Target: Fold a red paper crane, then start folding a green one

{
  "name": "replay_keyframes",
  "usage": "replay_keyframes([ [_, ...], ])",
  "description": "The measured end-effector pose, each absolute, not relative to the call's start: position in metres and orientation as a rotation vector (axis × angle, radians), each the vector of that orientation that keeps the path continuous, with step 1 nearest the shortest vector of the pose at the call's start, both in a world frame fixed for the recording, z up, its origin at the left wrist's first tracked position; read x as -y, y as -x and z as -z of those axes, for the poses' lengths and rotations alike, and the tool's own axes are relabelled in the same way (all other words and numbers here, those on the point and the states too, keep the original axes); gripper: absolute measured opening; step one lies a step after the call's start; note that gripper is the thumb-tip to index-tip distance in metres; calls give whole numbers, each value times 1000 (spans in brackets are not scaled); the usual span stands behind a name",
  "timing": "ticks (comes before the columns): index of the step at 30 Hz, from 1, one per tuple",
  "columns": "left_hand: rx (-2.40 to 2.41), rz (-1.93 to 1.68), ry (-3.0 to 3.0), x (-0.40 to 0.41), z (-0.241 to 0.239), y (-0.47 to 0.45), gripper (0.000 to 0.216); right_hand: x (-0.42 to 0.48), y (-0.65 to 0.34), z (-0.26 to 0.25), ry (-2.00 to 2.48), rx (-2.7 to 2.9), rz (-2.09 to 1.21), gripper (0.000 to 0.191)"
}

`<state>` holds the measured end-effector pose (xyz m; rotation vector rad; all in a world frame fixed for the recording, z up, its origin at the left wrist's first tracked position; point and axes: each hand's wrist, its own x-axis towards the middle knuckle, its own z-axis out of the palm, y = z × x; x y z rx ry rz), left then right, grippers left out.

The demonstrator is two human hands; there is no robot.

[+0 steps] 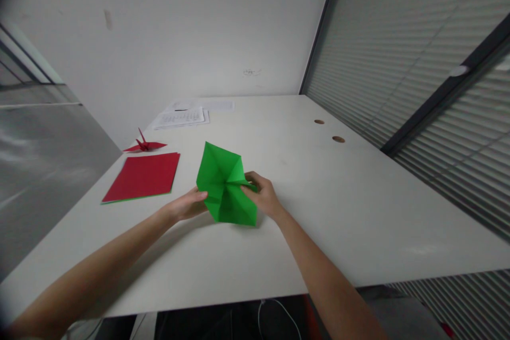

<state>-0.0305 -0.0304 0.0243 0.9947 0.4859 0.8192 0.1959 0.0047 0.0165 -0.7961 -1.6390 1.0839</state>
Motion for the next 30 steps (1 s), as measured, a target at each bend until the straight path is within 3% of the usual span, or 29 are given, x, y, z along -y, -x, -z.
replay_keyframes([
  [6,-512,-823,-1009,31,-22,30,72,-4,-197,-15,859,1680,-1006,21],
  [12,-499,-844,-1179,35,-37,27,81,-9,-200,-12,859,1688,-942,28],
  [18,-413,-792,-1122,34,-40,26,66,-9,-204,-16,763,1798,-856,36],
  [25,-630,-860,-869,32,-40,19,33,-2,-200,-18,702,1841,-784,36],
  [30,-801,-908,-787,35,-38,12,34,1,-192,-15,750,1832,-826,24],
])
